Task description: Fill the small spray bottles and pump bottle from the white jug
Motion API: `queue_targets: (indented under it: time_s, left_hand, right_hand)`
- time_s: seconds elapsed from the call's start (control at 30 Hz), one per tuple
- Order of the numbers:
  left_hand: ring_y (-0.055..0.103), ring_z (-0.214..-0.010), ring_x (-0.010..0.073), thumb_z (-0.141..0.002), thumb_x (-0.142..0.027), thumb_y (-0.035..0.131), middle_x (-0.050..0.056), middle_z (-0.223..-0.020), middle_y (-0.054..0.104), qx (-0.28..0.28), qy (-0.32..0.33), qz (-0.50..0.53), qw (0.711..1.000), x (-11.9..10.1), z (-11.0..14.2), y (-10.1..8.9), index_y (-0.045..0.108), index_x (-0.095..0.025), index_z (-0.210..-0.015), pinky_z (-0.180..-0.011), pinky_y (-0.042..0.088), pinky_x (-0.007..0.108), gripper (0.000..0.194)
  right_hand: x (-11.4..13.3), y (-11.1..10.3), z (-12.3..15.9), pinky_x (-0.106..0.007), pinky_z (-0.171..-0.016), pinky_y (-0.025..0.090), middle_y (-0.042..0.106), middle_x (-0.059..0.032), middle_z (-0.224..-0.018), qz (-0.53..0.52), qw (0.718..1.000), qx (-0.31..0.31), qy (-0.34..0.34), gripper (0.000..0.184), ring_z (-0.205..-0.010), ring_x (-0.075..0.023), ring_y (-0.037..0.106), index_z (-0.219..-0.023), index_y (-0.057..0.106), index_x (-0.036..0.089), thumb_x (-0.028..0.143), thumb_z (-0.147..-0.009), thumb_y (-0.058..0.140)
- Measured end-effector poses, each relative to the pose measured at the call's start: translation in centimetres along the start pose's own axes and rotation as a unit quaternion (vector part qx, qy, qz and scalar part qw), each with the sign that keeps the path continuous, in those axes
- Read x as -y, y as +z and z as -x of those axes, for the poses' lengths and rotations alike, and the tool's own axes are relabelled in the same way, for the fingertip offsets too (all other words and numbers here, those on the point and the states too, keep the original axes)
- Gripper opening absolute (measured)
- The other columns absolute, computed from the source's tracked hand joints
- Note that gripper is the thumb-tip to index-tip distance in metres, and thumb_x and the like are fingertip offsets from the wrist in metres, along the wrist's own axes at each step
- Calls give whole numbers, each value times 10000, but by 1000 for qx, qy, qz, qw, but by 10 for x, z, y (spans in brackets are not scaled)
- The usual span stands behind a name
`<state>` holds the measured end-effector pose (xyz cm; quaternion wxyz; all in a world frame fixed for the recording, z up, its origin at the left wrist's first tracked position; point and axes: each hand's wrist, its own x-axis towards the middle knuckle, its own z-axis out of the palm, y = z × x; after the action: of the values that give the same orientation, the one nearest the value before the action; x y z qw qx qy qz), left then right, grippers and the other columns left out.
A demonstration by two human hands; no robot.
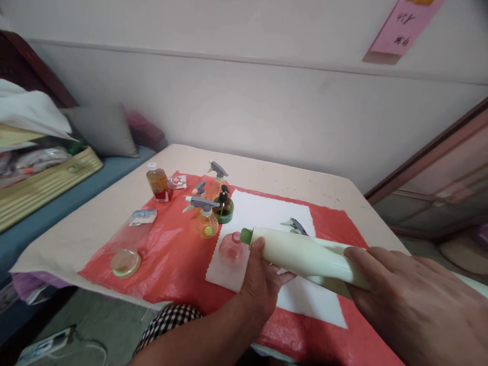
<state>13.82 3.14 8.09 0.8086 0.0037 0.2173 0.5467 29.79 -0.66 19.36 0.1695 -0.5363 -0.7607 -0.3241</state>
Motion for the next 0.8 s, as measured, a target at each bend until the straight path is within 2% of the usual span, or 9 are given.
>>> queue_targets:
  time_s: [0.1, 0.17, 0.8]
  left_hand:
    - [540, -1331, 390, -880, -514, 607, 156, -1401, 631, -2, 4, 2, 1000, 0, 0, 1, 607, -175, -1333, -1059, 456, 606, 566]
    - [546, -1326, 387, -883, -511, 605, 157, -1399, 632, 1, 4, 3, 1000, 0, 1, 1, 609, -173, -1330, -1058, 459, 600, 561]
    - [565, -1305, 392, -887, -512, 603, 160, -1401, 629, 1, 4, 6, 1000, -1, 1, 2, 611, -170, -1328, -1042, 476, 596, 558]
  right_hand:
    - [-1, 0, 0, -327, -579, 227, 483, -1, -585, 44, 997, 3, -65, 136, -558, -215, 408, -720, 542, 257, 177, -778, 447]
    - [-2, 0, -2, -324, -579, 231, 486, 0, -587, 49, 996, 6, -72, 125, -560, -215, 421, -730, 539, 252, 176, -781, 455]
    - [1, -3, -1, -325, -573, 199, 459, -6, -590, 57, 997, -2, -56, 124, -582, -214, 395, -716, 521, 256, 173, -787, 462]
